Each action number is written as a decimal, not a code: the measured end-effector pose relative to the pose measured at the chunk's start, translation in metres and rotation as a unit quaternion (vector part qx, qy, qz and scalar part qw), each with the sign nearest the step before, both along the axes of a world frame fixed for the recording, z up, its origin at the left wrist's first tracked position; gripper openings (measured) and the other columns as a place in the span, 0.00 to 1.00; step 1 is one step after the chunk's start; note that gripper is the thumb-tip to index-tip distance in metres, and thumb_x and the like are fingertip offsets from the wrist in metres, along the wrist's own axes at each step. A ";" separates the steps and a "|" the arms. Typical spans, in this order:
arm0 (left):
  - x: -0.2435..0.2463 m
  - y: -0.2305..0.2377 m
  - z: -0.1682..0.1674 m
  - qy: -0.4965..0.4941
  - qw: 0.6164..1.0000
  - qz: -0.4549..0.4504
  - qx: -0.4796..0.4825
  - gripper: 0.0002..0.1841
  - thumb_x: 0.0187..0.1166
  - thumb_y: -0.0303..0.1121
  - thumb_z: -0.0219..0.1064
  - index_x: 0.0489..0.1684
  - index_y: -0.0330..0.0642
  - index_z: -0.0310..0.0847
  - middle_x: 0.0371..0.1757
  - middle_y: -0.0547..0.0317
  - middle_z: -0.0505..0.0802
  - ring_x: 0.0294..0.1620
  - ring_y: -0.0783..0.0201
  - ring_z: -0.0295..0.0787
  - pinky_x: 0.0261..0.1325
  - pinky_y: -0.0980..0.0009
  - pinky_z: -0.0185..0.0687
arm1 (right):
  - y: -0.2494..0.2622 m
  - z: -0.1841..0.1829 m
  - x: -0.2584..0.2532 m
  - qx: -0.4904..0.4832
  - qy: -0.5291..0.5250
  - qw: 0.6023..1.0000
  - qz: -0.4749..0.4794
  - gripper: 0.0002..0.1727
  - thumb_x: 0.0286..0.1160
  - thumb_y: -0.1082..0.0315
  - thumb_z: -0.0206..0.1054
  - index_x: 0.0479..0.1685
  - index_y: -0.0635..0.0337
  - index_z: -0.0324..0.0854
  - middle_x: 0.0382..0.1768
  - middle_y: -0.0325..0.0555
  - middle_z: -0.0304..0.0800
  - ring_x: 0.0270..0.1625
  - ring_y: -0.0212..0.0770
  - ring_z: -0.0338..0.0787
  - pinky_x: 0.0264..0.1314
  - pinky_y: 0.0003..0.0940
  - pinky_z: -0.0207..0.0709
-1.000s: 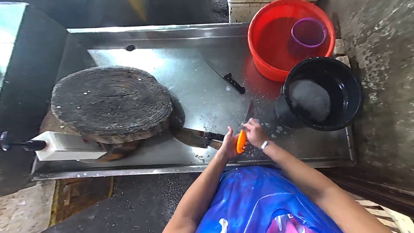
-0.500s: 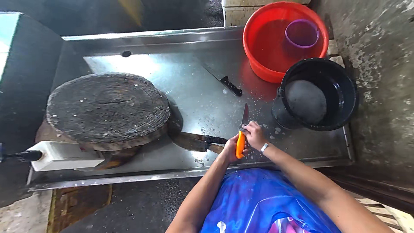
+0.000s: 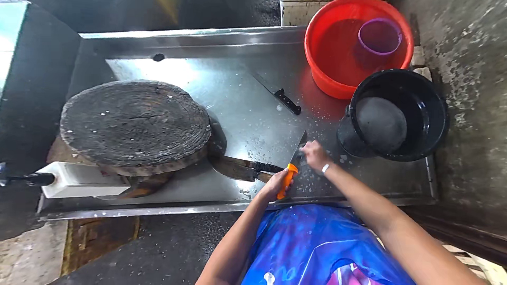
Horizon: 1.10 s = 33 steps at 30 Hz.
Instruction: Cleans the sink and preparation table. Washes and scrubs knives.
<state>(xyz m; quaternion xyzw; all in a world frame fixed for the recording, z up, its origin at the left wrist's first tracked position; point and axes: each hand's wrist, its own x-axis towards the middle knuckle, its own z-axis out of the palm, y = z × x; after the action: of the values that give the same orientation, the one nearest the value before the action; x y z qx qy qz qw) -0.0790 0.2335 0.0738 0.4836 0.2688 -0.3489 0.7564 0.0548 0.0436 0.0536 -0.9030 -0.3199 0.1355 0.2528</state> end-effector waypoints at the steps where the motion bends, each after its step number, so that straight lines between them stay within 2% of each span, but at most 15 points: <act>1: -0.004 0.002 -0.002 -0.006 1.000 -0.002 0.005 0.27 0.96 0.53 0.36 0.61 0.45 0.78 0.30 0.60 0.85 0.15 0.70 0.73 0.16 0.77 0.71 | -0.003 -0.003 0.014 -0.015 0.017 0.999 -0.030 0.16 0.77 0.76 0.62 0.56 0.59 0.93 0.57 0.59 0.91 0.66 0.62 0.85 0.75 0.57 0.76; 2: -0.006 0.005 -0.003 -0.008 1.000 0.000 0.010 0.27 0.96 0.54 0.36 0.61 0.44 0.78 0.30 0.59 0.85 0.15 0.70 0.73 0.16 0.77 0.70 | 0.000 0.000 0.015 -0.011 0.021 0.999 -0.039 0.14 0.76 0.75 0.64 0.54 0.59 0.93 0.56 0.58 0.91 0.65 0.61 0.86 0.75 0.56 0.76; 4: -0.007 0.008 -0.004 -0.007 1.000 0.006 0.015 0.28 0.95 0.54 0.37 0.61 0.44 0.78 0.30 0.59 0.85 0.14 0.70 0.73 0.15 0.77 0.71 | 0.015 0.014 -0.015 0.023 0.012 1.000 0.015 0.12 0.73 0.74 0.69 0.51 0.59 0.94 0.52 0.56 0.92 0.62 0.58 0.88 0.71 0.54 0.80; 6: -0.006 0.009 -0.007 -0.015 1.000 -0.002 0.013 0.29 0.95 0.55 0.36 0.59 0.43 0.78 0.28 0.60 0.84 0.14 0.70 0.73 0.15 0.77 0.70 | 0.023 0.012 -0.035 0.043 0.009 0.997 0.067 0.13 0.73 0.75 0.66 0.52 0.59 0.93 0.51 0.56 0.92 0.61 0.56 0.88 0.70 0.51 0.81; 8: -0.008 0.009 -0.009 -0.014 1.000 -0.007 0.014 0.30 0.95 0.55 0.35 0.57 0.42 0.78 0.27 0.60 0.84 0.14 0.71 0.72 0.15 0.78 0.69 | 0.024 0.001 -0.014 0.026 0.008 0.999 0.035 0.15 0.76 0.75 0.63 0.53 0.58 0.94 0.52 0.57 0.92 0.61 0.58 0.89 0.70 0.54 0.81; 10: -0.008 0.008 -0.008 -0.015 1.000 -0.012 0.023 0.30 0.95 0.56 0.34 0.56 0.43 0.78 0.27 0.60 0.83 0.14 0.70 0.72 0.15 0.78 0.70 | 0.030 0.006 -0.007 0.013 0.038 0.999 -0.002 0.12 0.77 0.72 0.66 0.52 0.59 0.93 0.53 0.56 0.92 0.62 0.58 0.88 0.71 0.56 0.80; 13: -0.005 0.012 -0.008 -0.024 0.999 -0.016 0.028 0.30 0.95 0.56 0.35 0.56 0.42 0.78 0.27 0.60 0.83 0.15 0.70 0.72 0.16 0.77 0.70 | 0.042 0.022 -0.026 0.021 0.095 0.995 0.032 0.12 0.75 0.73 0.68 0.52 0.60 0.93 0.53 0.55 0.92 0.62 0.56 0.88 0.72 0.53 0.79; 16: -0.005 0.007 -0.012 -0.015 0.999 -0.013 0.025 0.30 0.95 0.56 0.35 0.57 0.42 0.78 0.27 0.60 0.84 0.15 0.70 0.74 0.16 0.77 0.71 | 0.034 0.017 -0.002 -0.018 0.089 0.996 -0.010 0.14 0.81 0.71 0.64 0.58 0.59 0.92 0.59 0.55 0.92 0.67 0.58 0.86 0.75 0.55 0.75; 19: -0.007 0.012 -0.011 -0.011 0.999 -0.013 0.037 0.30 0.95 0.56 0.35 0.56 0.42 0.79 0.28 0.60 0.84 0.15 0.70 0.74 0.16 0.77 0.70 | 0.037 0.030 -0.023 -0.016 0.127 0.991 0.027 0.11 0.80 0.72 0.67 0.54 0.59 0.92 0.56 0.53 0.93 0.63 0.56 0.88 0.74 0.55 0.77; 23: -0.005 0.006 -0.017 -0.007 1.000 -0.011 0.027 0.30 0.95 0.57 0.35 0.56 0.42 0.78 0.27 0.59 0.83 0.15 0.70 0.74 0.16 0.77 0.70 | 0.032 0.015 -0.028 0.009 0.047 0.998 0.039 0.12 0.77 0.74 0.67 0.53 0.57 0.93 0.53 0.50 0.95 0.60 0.55 0.88 0.71 0.53 0.79; 27: -0.008 0.006 -0.012 -0.008 1.000 -0.004 0.030 0.30 0.95 0.57 0.36 0.55 0.42 0.78 0.27 0.60 0.84 0.14 0.70 0.73 0.15 0.77 0.70 | 0.019 0.045 -0.025 -0.105 0.114 0.985 0.081 0.12 0.78 0.73 0.66 0.53 0.56 0.92 0.53 0.50 0.94 0.64 0.56 0.87 0.73 0.56 0.76; 30: -0.004 0.006 -0.009 -0.002 1.000 -0.006 0.029 0.30 0.95 0.57 0.36 0.55 0.43 0.79 0.27 0.60 0.84 0.15 0.71 0.74 0.15 0.78 0.70 | 0.020 0.039 -0.018 -0.013 -0.009 0.999 0.032 0.13 0.75 0.76 0.67 0.52 0.57 0.93 0.52 0.49 0.95 0.61 0.56 0.89 0.69 0.55 0.80; 31: -0.004 0.006 -0.011 0.000 0.999 -0.007 0.032 0.30 0.95 0.57 0.36 0.56 0.43 0.79 0.27 0.60 0.84 0.15 0.70 0.74 0.15 0.78 0.70 | 0.022 0.030 -0.023 0.007 -0.016 0.999 0.038 0.13 0.74 0.76 0.67 0.52 0.57 0.93 0.52 0.49 0.96 0.60 0.56 0.89 0.69 0.54 0.81; 33: -0.004 0.007 -0.013 -0.006 0.999 -0.014 0.046 0.31 0.94 0.57 0.36 0.55 0.43 0.79 0.27 0.60 0.84 0.15 0.69 0.74 0.15 0.76 0.70 | 0.013 0.022 -0.038 -0.013 0.052 0.996 0.076 0.14 0.76 0.76 0.64 0.54 0.57 0.92 0.54 0.49 0.95 0.63 0.53 0.89 0.75 0.52 0.78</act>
<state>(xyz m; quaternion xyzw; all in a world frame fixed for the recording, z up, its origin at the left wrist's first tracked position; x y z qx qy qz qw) -0.0834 0.2407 0.0608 0.5239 0.2735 -0.3442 0.7296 0.0167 0.0570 0.0761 -0.8711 -0.3719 0.2056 0.2462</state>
